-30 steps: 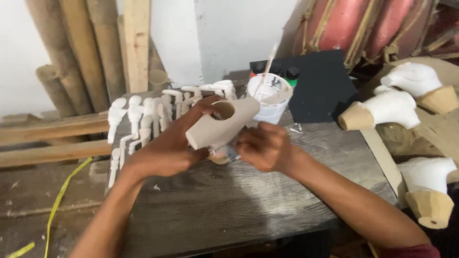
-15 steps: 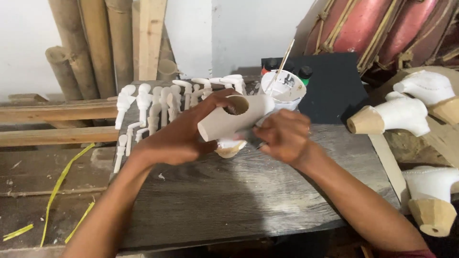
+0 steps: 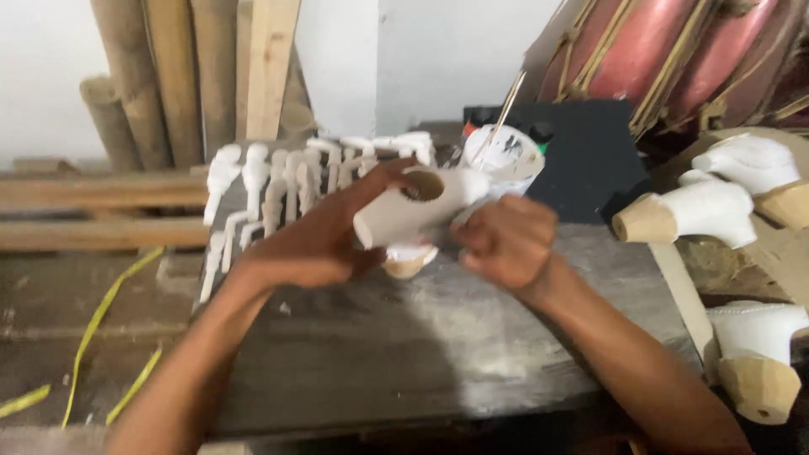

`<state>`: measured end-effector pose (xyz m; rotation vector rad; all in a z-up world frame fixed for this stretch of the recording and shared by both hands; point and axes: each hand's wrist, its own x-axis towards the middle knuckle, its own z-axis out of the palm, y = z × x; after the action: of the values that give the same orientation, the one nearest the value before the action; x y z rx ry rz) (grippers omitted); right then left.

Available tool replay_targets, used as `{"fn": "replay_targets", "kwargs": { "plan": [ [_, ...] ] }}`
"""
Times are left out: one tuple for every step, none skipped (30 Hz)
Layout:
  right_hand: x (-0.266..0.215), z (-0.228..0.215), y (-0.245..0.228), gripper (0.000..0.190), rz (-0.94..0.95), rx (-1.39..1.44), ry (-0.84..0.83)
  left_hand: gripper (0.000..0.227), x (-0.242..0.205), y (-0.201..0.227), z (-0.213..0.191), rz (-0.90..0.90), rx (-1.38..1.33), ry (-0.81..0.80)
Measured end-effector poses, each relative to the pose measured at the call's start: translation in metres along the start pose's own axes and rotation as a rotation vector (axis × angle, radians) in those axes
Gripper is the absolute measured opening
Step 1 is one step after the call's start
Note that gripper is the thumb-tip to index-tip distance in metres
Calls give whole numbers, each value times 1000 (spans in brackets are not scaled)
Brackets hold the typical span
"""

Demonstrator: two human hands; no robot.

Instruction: A person uses a small piece of sandpaper to smooth the surface of a white toy component at a workshop table.

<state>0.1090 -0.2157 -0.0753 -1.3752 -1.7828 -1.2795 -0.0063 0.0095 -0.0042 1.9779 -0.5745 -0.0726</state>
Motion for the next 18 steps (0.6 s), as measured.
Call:
{"fn": "replay_targets", "kwargs": {
  "plan": [
    [2, 0, -2, 32, 53, 47, 21, 85, -1, 3, 1, -80, 44, 2],
    [5, 0, 3, 39, 94, 79, 49, 87, 3, 8, -3, -146, 102, 2],
    [6, 3, -6, 39, 91, 90, 50, 87, -3, 6, 0, -152, 101, 10],
    [6, 4, -10, 30, 25, 88, -24, 92, -2, 3, 0, -84, 57, -6],
    [7, 5, -13, 28, -40, 85, -100, 98, -1, 0, -1, -16, 12, -23],
    [4, 5, -7, 28, -38, 80, -100, 98, 0, 0, -2, -14, 13, -27],
    [1, 5, -1, 27, -56, 14, -25, 90, 1, -1, -3, 8, 13, -29],
    [-2, 6, 3, 26, -74, -44, 49, 83, -1, -2, -2, 24, 10, -25],
    [-2, 6, 2, 26, -71, -41, 49, 83, -1, 0, -2, 21, 7, -24],
    [-1, 5, 0, 23, 21, -6, 49, 90, -2, 2, -1, -41, 22, -19],
    [-1, 5, -1, 22, 114, 29, 50, 96, -1, 4, -1, -104, 37, -14],
    [-2, 6, -5, 22, 119, 20, 48, 96, -2, 3, 1, -100, 37, -23],
    [-2, 7, -10, 25, 48, 38, -11, 95, -2, 1, 2, -49, 36, -21],
    [-2, 9, -10, 30, -34, 56, -70, 93, -1, 0, 1, 8, 40, -9],
    [-3, 6, -3, 30, -41, 48, -70, 93, 2, 2, -1, 17, 45, -9],
    [-4, 5, 0, 27, -30, 3, -36, 95, 2, 3, -1, -45, 48, -11],
    [-6, 3, 2, 28, -19, -42, -1, 97, 1, 5, 0, -107, 50, -13],
    [1, 3, 1, 28, -12, -36, -3, 97, 0, 5, 0, -114, 45, -13]
  ]
}}
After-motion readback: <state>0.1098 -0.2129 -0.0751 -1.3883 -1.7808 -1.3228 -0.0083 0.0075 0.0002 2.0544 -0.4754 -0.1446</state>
